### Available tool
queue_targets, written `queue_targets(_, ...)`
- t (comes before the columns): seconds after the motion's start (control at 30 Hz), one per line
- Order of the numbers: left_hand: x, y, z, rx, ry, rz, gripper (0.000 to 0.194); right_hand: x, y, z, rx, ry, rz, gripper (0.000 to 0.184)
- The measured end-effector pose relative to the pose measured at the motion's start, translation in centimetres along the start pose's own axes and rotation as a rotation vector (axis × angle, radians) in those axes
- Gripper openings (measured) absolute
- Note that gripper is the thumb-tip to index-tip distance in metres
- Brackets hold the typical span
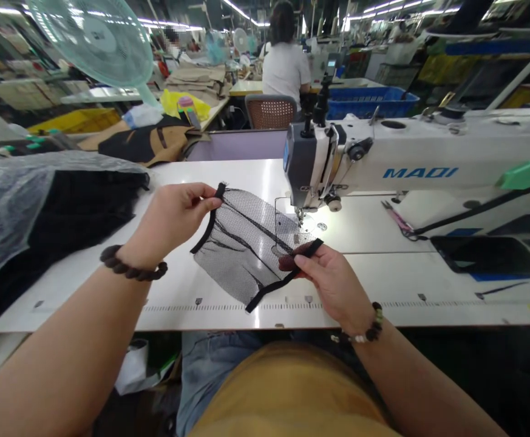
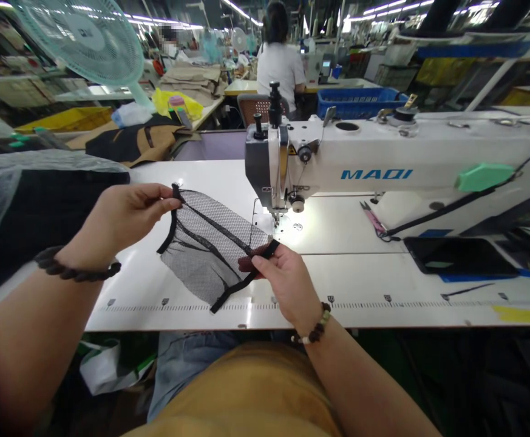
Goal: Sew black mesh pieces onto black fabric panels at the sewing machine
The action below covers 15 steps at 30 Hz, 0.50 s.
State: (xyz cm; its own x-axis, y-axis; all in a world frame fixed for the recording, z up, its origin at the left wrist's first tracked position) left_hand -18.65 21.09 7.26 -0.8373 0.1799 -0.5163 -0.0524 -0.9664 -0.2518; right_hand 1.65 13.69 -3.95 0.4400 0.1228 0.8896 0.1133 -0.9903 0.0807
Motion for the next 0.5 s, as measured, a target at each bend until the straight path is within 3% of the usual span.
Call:
queue_targets(0.17,-3.0,0.0,-0.5,0.266,0.111,-0.023,0.022,0.6,0.5,0.5,-0.007,0.171,0.028,0.016)
queue_targets(0.23,-4.1,0.0,-0.4,0.299,0.139,-0.056,0.023,0.6,0.8,0.6,-0.004,0.220,0.017,0.016)
queue_targets(0.4,-4.8,-0.6,0.7,0.088,0.008,-0.124,0.026,1.2,1.1,-0.1,0.068,0.315,0.003,0.015)
queue_targets(0.5,-4.3,-0.9,0.8,0.006,0.074,-0.088,0.024,2.3,1.2,-0.7,0.113,0.375,0.031,0.011)
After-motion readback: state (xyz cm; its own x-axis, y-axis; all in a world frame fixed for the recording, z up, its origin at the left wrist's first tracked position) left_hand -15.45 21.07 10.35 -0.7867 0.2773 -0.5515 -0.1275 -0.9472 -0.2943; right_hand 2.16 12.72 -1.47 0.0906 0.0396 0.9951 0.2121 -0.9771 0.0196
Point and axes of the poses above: each hand's wrist, its own y-axis away from the middle knuckle, its own z-axis out of the back of the hand, x = y × z, the point moved 9 cm from there along -y, towards the middle knuckle, and after that the axes turned 4 degrees about z, right-handed, at the moved point
